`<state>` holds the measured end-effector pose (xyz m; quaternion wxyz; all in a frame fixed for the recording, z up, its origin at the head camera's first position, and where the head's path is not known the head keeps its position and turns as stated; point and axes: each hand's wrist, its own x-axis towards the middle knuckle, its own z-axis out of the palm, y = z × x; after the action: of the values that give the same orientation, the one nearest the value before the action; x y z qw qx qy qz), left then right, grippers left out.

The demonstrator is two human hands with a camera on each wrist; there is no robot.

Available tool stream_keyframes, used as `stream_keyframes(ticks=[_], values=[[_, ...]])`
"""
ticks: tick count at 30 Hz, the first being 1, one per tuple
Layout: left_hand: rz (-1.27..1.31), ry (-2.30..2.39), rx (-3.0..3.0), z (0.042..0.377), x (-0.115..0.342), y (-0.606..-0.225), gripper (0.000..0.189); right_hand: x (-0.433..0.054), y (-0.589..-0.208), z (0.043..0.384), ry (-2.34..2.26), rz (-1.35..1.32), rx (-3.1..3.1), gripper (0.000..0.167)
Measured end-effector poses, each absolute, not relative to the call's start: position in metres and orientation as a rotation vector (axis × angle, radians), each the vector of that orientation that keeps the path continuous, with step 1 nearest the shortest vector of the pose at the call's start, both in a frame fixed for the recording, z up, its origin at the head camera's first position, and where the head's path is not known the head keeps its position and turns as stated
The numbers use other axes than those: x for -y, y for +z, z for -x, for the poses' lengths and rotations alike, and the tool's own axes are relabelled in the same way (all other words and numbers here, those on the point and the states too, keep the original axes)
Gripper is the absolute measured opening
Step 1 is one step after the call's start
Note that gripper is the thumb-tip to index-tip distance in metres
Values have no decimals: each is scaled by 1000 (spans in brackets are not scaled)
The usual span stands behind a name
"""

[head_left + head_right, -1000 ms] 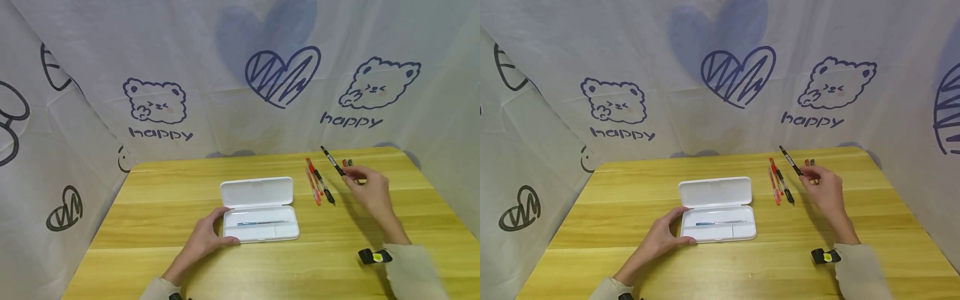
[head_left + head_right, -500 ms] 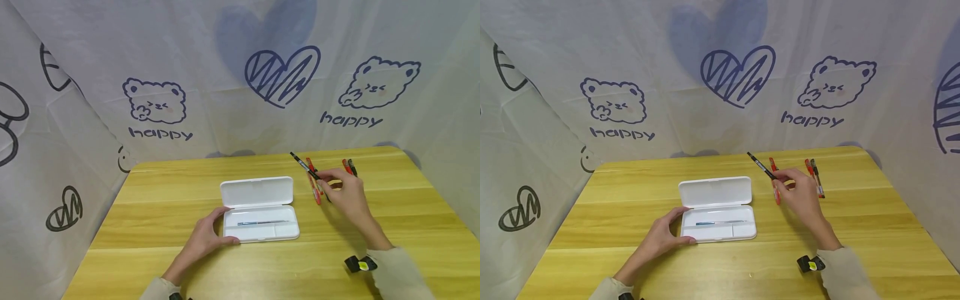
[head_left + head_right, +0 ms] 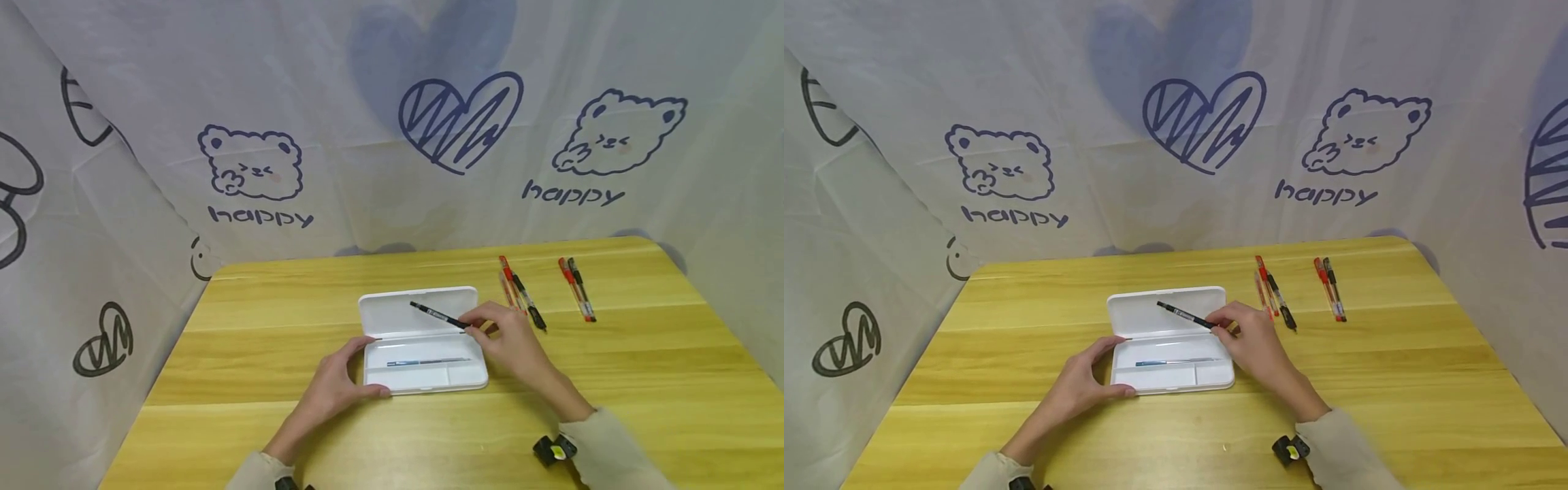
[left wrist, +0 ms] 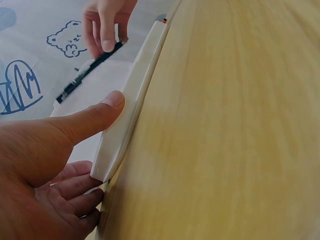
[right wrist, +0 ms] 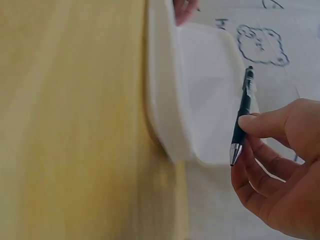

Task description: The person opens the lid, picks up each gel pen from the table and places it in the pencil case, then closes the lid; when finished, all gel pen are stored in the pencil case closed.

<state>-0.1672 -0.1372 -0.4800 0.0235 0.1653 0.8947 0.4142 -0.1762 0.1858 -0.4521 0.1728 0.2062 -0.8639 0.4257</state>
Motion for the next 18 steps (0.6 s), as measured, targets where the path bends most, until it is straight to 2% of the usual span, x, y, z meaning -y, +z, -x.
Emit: stream_keyframes(ticks=[18], values=[[-508, 1274, -2772, 169, 138, -481, 91, -159, -473, 175, 980, -769, 2714, 18]])
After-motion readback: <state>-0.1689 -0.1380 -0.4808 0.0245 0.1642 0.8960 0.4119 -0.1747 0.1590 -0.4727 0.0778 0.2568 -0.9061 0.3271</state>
